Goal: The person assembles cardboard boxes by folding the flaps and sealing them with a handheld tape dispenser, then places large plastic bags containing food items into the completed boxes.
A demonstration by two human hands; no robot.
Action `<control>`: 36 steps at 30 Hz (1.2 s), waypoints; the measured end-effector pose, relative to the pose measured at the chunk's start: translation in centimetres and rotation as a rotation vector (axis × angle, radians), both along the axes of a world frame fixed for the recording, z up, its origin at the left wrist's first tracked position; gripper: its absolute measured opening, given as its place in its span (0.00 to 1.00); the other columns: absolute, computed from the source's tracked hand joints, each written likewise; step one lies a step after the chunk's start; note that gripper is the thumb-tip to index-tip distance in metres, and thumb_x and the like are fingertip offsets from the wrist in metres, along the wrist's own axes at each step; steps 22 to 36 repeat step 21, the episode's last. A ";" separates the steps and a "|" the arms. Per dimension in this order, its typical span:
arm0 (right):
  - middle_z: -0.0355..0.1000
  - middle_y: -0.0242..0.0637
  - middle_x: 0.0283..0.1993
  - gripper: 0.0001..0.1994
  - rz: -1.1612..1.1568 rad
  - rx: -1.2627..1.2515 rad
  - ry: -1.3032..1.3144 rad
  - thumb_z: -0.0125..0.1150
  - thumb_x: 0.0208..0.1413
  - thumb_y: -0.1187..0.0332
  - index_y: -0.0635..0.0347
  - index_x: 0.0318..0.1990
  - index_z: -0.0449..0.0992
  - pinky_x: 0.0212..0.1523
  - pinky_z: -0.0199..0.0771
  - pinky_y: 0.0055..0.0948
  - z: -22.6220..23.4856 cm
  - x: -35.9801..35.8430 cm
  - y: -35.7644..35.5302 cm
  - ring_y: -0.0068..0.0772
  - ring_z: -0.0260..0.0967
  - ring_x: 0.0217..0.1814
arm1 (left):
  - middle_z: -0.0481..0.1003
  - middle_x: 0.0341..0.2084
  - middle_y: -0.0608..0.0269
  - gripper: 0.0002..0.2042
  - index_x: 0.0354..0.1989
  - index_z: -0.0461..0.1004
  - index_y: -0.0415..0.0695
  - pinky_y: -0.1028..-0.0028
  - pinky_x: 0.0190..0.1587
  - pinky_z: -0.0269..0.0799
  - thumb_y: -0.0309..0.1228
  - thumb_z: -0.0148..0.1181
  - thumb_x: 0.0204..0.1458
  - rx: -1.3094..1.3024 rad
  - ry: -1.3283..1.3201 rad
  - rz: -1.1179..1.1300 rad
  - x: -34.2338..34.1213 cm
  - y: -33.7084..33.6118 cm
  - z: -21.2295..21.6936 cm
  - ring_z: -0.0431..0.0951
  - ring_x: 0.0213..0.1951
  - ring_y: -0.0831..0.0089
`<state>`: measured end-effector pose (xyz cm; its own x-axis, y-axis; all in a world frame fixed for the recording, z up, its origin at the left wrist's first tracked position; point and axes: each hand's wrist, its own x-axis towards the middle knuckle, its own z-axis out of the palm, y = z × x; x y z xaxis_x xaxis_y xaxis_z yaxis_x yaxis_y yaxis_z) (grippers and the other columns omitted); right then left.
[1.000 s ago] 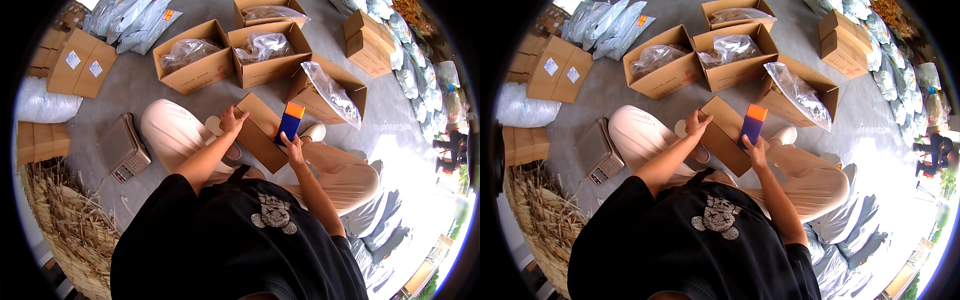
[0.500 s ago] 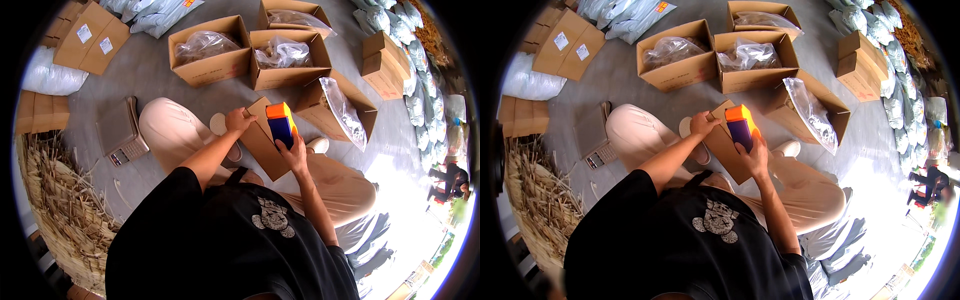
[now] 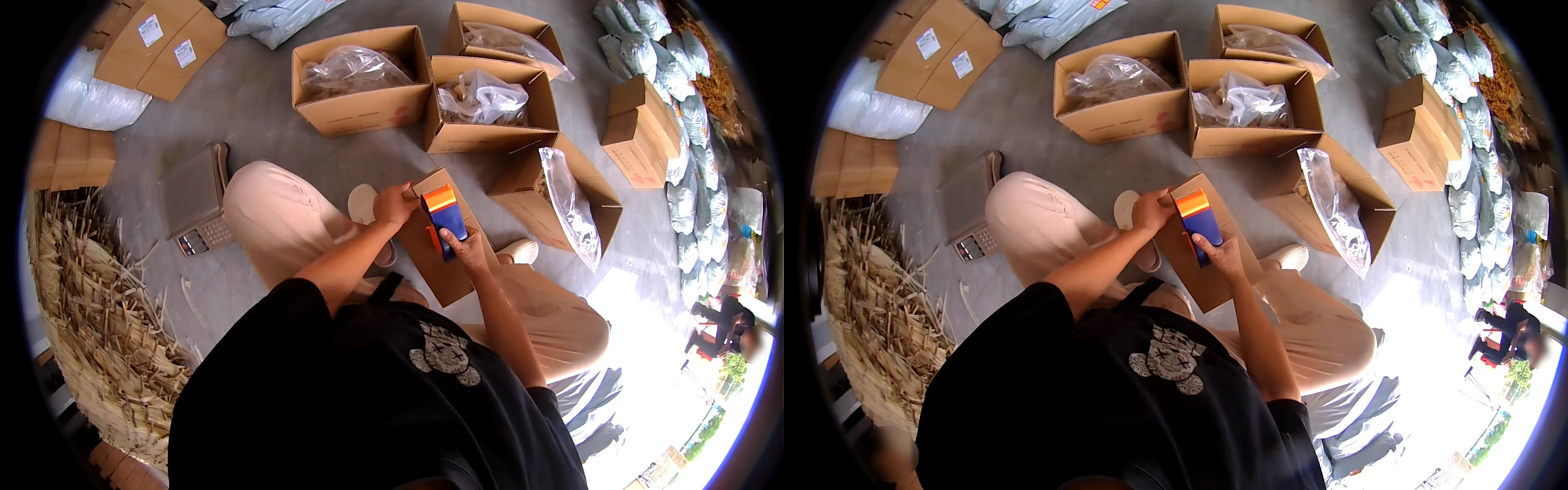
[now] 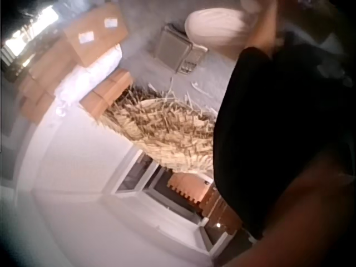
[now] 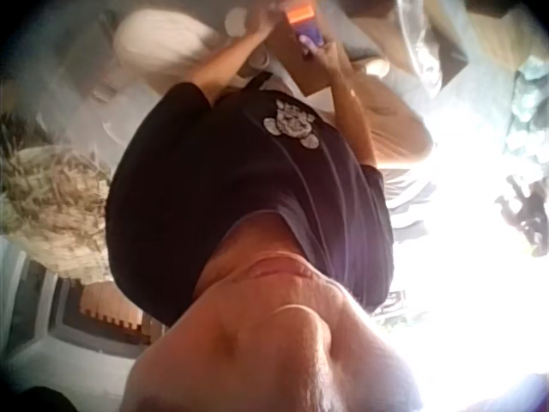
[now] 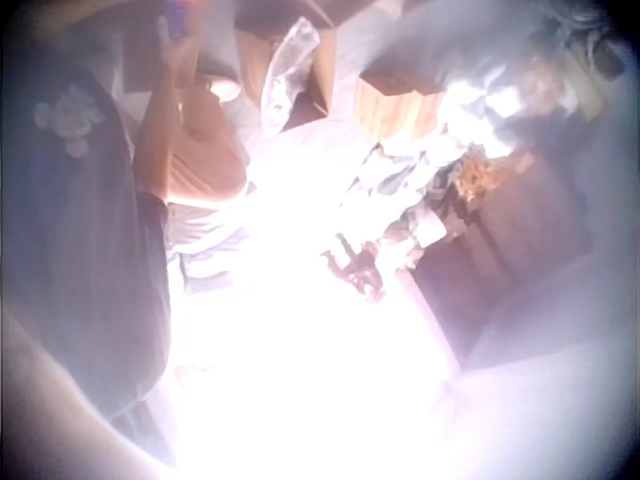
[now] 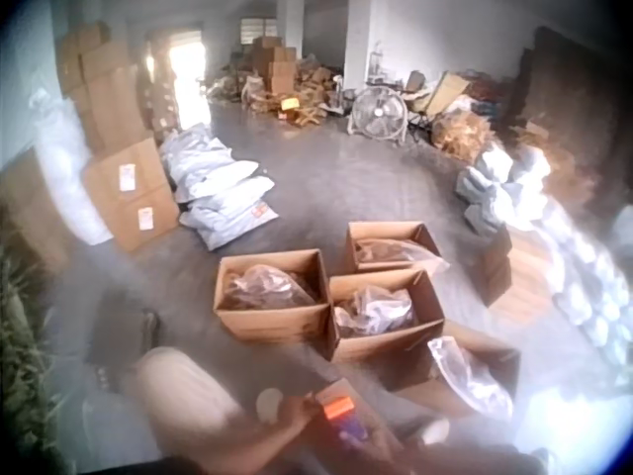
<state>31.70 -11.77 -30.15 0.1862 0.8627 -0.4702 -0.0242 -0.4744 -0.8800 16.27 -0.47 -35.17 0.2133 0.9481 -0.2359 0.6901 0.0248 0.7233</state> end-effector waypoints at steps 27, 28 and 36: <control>0.70 0.32 0.22 0.23 0.055 0.028 -0.068 0.69 0.38 0.52 0.67 0.32 0.76 0.26 0.66 0.21 -1.2 -0.2 0.6 0.19 0.65 0.24 | 0.76 0.30 0.64 0.13 0.37 0.74 0.42 0.77 0.35 0.71 0.35 0.62 0.44 -0.689 -0.342 -0.067 0.1 5.1 0.8 0.75 0.32 0.78; 0.70 0.32 0.22 0.23 0.055 0.028 -0.068 0.69 0.38 0.52 0.67 0.32 0.76 0.26 0.66 0.21 -1.2 -0.2 0.6 0.19 0.65 0.24 | 0.76 0.30 0.64 0.13 0.37 0.74 0.42 0.77 0.35 0.71 0.35 0.62 0.44 -0.689 -0.342 -0.067 0.1 5.1 0.8 0.75 0.32 0.78; 0.70 0.32 0.22 0.23 0.055 0.028 -0.068 0.69 0.38 0.52 0.67 0.32 0.76 0.26 0.66 0.21 -1.2 -0.2 0.6 0.19 0.65 0.24 | 0.76 0.30 0.64 0.13 0.37 0.74 0.42 0.77 0.35 0.71 0.35 0.62 0.44 -0.689 -0.342 -0.067 0.1 5.1 0.8 0.75 0.32 0.78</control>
